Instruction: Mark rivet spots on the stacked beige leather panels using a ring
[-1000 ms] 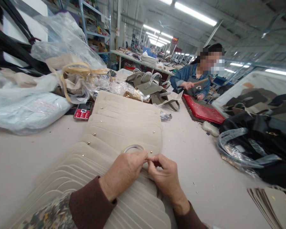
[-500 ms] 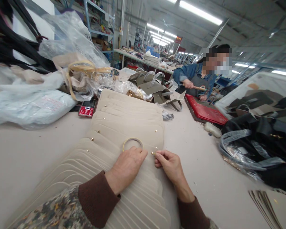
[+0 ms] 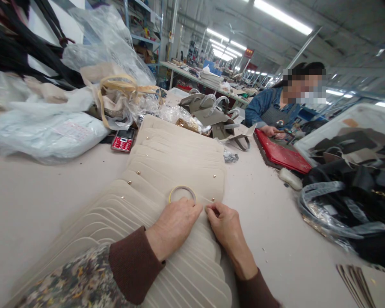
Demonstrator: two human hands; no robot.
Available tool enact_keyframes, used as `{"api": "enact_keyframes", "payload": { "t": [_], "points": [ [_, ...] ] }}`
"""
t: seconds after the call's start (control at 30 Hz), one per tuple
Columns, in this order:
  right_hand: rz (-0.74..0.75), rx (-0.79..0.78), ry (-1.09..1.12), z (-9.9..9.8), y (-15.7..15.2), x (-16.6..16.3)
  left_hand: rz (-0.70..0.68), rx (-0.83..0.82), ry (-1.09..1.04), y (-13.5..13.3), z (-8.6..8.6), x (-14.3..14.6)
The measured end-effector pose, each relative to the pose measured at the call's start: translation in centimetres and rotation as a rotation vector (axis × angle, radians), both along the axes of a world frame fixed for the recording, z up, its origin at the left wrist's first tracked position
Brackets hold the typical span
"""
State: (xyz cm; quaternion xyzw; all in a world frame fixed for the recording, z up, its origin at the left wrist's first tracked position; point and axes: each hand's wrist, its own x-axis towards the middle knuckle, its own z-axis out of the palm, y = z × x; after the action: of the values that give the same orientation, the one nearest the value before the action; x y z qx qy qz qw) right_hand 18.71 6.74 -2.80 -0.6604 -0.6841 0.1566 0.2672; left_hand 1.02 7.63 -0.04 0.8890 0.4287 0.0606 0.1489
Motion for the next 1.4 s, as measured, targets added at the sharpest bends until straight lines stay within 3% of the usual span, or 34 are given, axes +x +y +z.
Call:
{"api": "enact_keyframes", "payload": {
  "t": [0.1, 0.2, 0.3, 0.47, 0.7, 1.03, 1.1, 1.23, 1.4],
  "points": [
    [-0.072, -0.004, -0.003, -0.2, 0.0, 0.4, 0.000, 0.010, 0.005, 0.0, -0.1, 0.0],
    [-0.139, -0.071, 0.132, -0.5, -0.5, 1.3, -0.003, 0.000, 0.018, 0.1, 0.1, -0.1],
    [-0.064, -0.109, 0.228, -0.6, -1.1, 1.8, -0.003, -0.026, 0.035, 0.1, 0.5, -0.1],
    [-0.007, 0.023, 0.061, -0.6, -1.3, 0.9, -0.002, -0.012, 0.023, 0.1, 0.5, 0.0],
    [-0.064, 0.002, -0.032, -0.6, -0.5, -0.2, -0.021, 0.019, -0.031, 0.0, -0.1, -0.1],
    [0.169, -0.260, 0.037, 1.4, -1.1, 0.8, 0.023, 0.117, -0.340, 0.4, -0.2, -0.4],
    [0.169, -0.217, 0.120, 1.3, -1.0, 0.9, 0.003, 0.139, -0.385, 0.4, -0.6, -0.4],
    [0.165, 0.044, 0.371, 1.1, -1.0, 1.0, -0.028, 0.187, -0.413, 0.3, -1.2, -0.4],
    [0.333, 0.281, 0.321, 1.4, -1.2, 0.4, -0.038, 0.194, -0.385, 0.3, -1.4, -0.2]
  ]
}}
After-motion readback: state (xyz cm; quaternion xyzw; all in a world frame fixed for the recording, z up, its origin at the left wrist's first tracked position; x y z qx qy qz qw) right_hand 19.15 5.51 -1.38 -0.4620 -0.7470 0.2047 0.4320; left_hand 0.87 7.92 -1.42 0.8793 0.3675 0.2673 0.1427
